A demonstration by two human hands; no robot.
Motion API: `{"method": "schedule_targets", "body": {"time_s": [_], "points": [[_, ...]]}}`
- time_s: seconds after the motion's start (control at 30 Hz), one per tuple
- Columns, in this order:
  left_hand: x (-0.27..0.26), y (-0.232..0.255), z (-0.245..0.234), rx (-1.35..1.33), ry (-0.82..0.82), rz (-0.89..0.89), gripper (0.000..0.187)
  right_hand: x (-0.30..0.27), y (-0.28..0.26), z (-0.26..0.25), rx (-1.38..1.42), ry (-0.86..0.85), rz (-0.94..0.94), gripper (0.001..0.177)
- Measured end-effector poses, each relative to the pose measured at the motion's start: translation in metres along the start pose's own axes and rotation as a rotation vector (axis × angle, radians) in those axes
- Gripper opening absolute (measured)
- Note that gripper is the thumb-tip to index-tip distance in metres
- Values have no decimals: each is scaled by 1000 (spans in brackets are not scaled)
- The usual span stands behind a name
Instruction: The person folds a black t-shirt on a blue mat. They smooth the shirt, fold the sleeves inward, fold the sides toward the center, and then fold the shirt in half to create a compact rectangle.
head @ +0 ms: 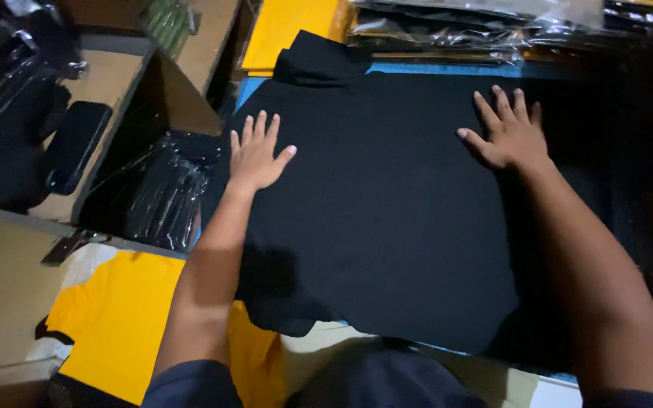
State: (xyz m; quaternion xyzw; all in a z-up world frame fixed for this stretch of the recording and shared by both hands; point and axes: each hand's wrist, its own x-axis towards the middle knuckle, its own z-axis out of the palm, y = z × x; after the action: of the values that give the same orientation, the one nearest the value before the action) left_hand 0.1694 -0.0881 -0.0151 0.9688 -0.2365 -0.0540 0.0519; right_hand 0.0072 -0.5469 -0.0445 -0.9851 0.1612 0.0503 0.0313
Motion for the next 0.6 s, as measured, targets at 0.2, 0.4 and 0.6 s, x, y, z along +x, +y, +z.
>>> {"method": "schedule_targets", "body": {"time_s": [0.2, 0.4, 0.6], "points": [[20, -2, 10, 18, 48, 2, 75, 14, 1, 2, 21, 66, 0, 82], [-36, 53, -2, -49, 169, 141, 68, -58, -30, -8, 36, 262, -219, 88], [-95, 63, -14, -29, -64, 161, 78, -150, 9, 7, -3, 42, -140, 95]]}}
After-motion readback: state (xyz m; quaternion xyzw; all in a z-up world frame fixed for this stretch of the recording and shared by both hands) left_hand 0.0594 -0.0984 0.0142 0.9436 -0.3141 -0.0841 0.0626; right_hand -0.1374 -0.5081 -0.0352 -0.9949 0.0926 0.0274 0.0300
